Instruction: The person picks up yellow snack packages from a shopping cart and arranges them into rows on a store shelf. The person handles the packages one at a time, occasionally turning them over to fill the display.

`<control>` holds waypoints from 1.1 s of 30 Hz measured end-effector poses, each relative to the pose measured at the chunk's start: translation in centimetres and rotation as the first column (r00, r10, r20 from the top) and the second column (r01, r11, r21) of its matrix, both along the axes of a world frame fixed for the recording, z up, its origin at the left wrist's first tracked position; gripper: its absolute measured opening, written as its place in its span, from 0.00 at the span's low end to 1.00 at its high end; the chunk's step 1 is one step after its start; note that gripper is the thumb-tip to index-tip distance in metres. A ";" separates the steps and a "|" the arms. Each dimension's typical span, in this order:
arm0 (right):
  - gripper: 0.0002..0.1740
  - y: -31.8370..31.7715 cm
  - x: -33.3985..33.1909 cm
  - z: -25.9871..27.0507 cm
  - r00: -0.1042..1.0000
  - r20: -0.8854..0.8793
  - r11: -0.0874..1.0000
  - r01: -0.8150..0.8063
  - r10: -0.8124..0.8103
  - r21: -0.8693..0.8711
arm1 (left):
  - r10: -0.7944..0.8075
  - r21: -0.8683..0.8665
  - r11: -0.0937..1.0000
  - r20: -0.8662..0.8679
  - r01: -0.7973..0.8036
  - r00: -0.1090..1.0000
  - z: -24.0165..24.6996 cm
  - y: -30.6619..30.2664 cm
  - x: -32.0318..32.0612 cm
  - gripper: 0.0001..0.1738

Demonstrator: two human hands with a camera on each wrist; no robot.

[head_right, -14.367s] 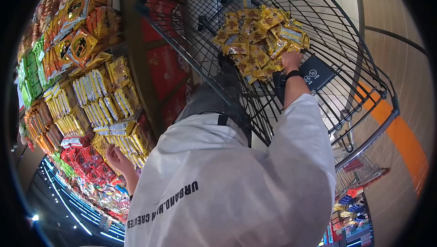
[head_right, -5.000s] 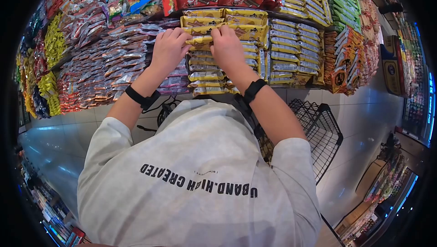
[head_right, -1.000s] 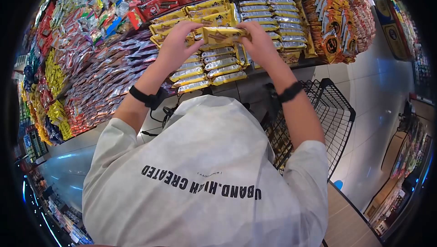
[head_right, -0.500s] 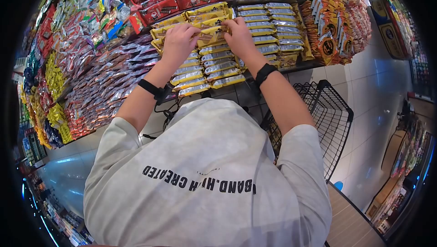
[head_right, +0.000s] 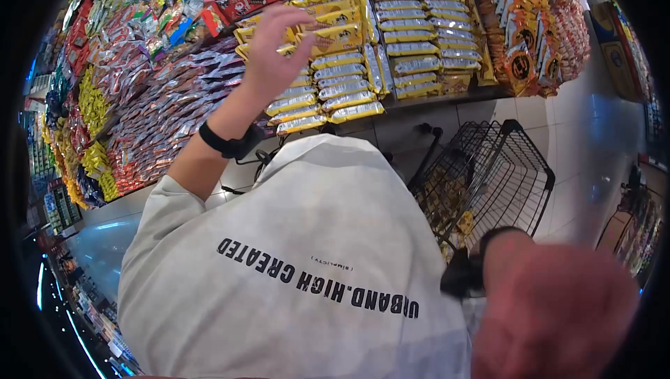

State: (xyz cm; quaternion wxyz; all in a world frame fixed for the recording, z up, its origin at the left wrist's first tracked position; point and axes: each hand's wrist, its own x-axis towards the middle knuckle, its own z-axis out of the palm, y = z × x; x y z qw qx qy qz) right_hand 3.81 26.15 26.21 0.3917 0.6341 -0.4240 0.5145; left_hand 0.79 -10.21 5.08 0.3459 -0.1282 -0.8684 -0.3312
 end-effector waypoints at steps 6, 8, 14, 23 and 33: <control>0.11 0.9 4.0 2.4 0.997 0.072 0.999 0.001 -0.003 0.036 | -0.073 0.064 0.995 -0.038 0.075 0.997 1.7 1.8 0.7 0.12; 0.11 1.8 3.9 2.1 0.997 0.075 1.000 0.004 -0.006 0.029 | -0.095 0.109 0.990 0.053 0.089 0.994 1.0 3.4 2.4 0.11; 0.11 4.3 3.4 1.9 0.998 0.061 1.000 0.011 -0.012 0.026 | -0.260 0.241 0.955 0.405 0.172 0.877 -1.7 5.7 4.9 0.12; 0.11 6.8 3.1 0.3 0.996 0.075 0.998 0.042 -0.039 -0.043 | -0.260 0.220 0.960 0.455 0.175 0.852 -3.4 6.7 6.0 0.13; 0.10 8.6 1.8 -0.3 0.997 0.077 0.999 0.020 -0.017 -0.040 | -0.281 0.280 0.947 0.487 0.157 0.827 -3.7 7.8 5.9 0.13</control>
